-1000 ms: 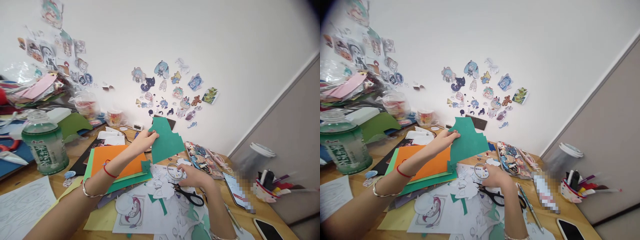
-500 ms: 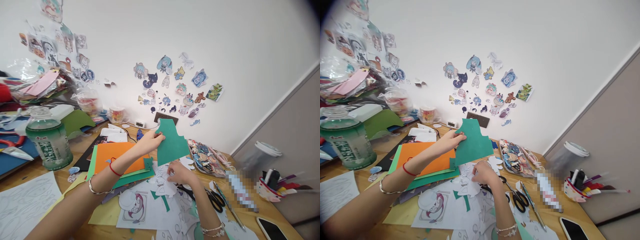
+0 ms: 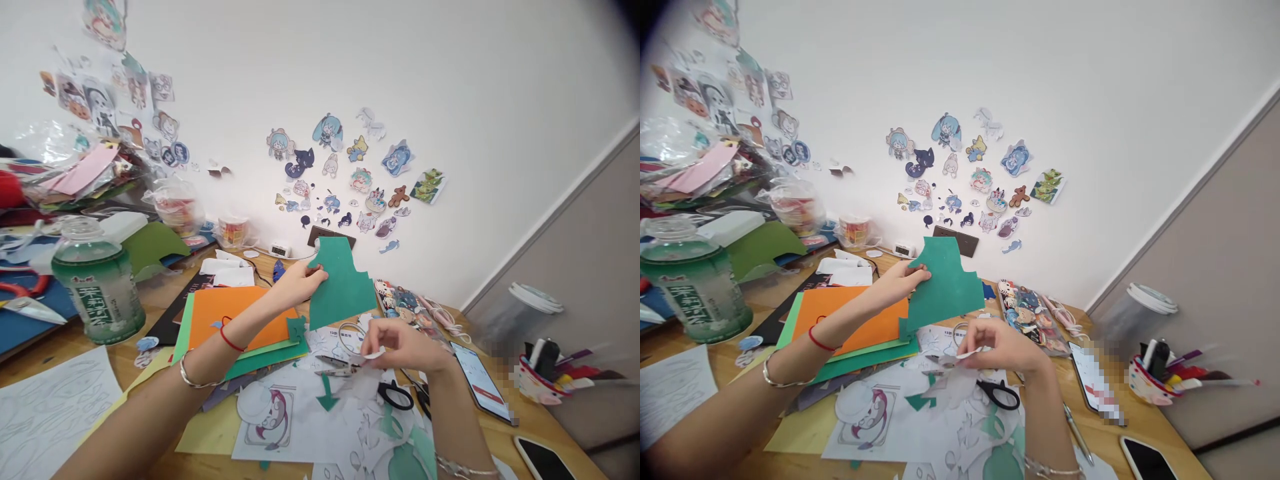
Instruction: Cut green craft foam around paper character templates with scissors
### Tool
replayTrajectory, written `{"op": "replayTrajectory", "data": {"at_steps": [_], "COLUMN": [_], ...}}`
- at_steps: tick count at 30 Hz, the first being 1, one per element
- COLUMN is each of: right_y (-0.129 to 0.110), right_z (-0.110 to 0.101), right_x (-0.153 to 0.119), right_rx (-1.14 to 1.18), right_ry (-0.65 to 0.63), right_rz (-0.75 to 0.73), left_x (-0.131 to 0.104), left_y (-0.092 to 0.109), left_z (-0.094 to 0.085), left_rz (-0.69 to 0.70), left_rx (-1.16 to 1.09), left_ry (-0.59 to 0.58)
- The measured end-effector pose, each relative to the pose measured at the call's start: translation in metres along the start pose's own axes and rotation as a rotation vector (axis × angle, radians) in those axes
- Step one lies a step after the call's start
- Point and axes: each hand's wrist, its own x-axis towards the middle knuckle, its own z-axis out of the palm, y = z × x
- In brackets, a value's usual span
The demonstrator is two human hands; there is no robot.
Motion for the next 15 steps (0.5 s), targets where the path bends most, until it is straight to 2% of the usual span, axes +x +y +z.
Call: {"op": "replayTrajectory", "data": {"at_steps": [3, 7, 10, 15], "right_y": [-0.016, -0.028, -0.032, -0.032], "right_z": [-0.002, 0.006, 0.009, 0.004], "right_x": [-0.012, -0.005, 0.001, -0.005], "right_rx": [0.126, 0.211, 0.231, 0.227], "right_ry": [0.245, 0.565, 0.661, 0.677], "right_rz": [-0.072, -0.132, -0.144, -0.125], "left_x": [-0.003, -0.005, -0.006, -0.005], "left_y": [0.003, 0.002, -0.001, -0.006], "left_z": [0.003, 0.01, 0.012, 0.012], "left_rz": [-0.023, -0.017, 0.012, 0.038], "left_rx": [-0.016, -0.057, -0.075, -0.087], "left_ry": [-0.053, -0.163, -0.233, -0.253]}}
